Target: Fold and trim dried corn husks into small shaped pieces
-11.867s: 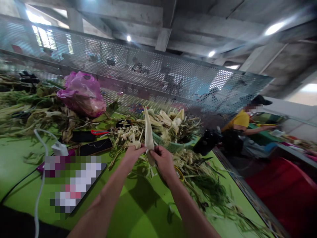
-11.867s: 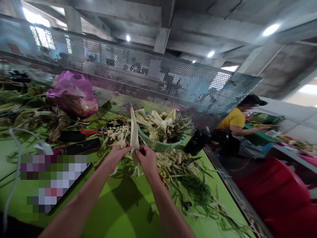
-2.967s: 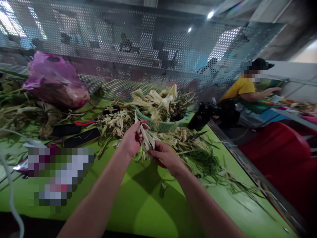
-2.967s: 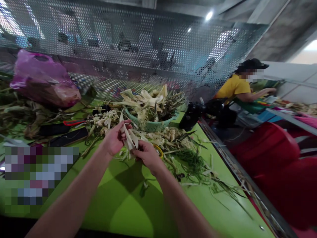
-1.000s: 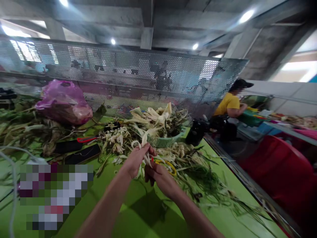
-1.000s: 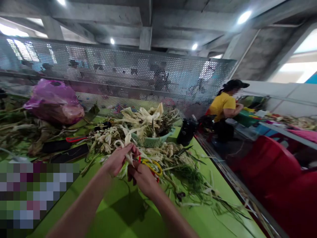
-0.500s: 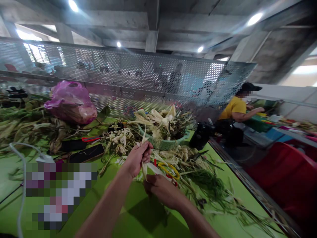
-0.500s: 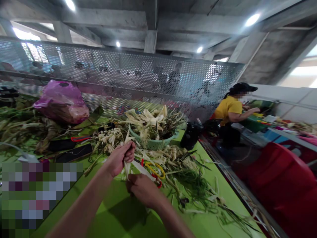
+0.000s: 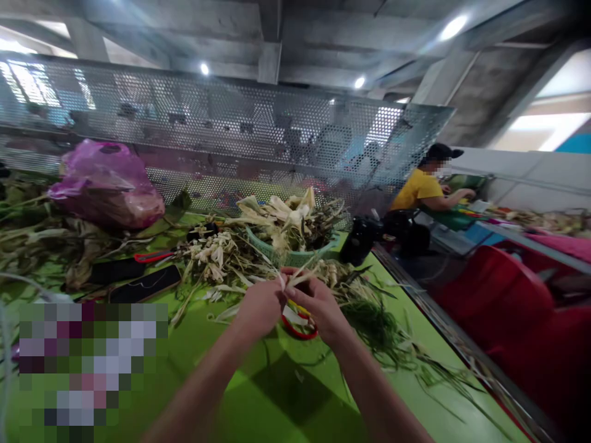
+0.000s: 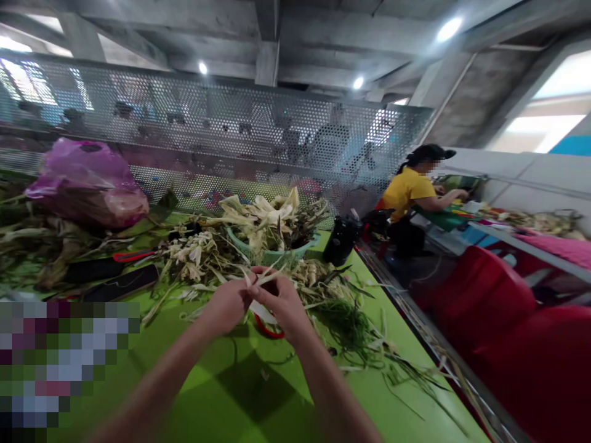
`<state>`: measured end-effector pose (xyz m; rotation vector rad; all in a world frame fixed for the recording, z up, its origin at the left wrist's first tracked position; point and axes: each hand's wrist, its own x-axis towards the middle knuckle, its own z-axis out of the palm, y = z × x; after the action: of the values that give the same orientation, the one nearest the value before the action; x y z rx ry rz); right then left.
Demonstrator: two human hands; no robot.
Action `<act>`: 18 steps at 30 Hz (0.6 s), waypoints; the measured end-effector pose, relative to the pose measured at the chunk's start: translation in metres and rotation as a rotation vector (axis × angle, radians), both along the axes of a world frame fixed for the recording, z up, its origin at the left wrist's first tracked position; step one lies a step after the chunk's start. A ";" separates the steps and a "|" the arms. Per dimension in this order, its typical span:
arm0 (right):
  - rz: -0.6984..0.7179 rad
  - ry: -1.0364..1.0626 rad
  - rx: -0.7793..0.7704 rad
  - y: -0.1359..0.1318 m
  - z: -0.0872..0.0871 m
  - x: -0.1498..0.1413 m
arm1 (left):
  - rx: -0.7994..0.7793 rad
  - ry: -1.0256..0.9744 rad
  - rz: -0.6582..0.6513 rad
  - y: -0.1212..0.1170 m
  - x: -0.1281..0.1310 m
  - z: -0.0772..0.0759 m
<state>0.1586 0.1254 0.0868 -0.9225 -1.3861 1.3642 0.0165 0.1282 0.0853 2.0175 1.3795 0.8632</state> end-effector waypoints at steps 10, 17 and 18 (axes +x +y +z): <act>-0.165 -0.059 0.088 0.004 -0.009 -0.002 | 0.067 0.444 -0.011 0.001 0.003 -0.006; -0.179 0.066 0.003 0.009 -0.012 0.004 | -0.066 -0.161 -0.107 0.002 -0.003 -0.004; -0.174 0.073 -0.006 0.009 -0.012 0.004 | -0.090 -0.279 -0.140 0.002 -0.003 -0.003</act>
<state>0.1630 0.1339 0.0748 -0.9647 -1.2185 1.2582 0.0133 0.1305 0.0819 1.8215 1.0911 0.9594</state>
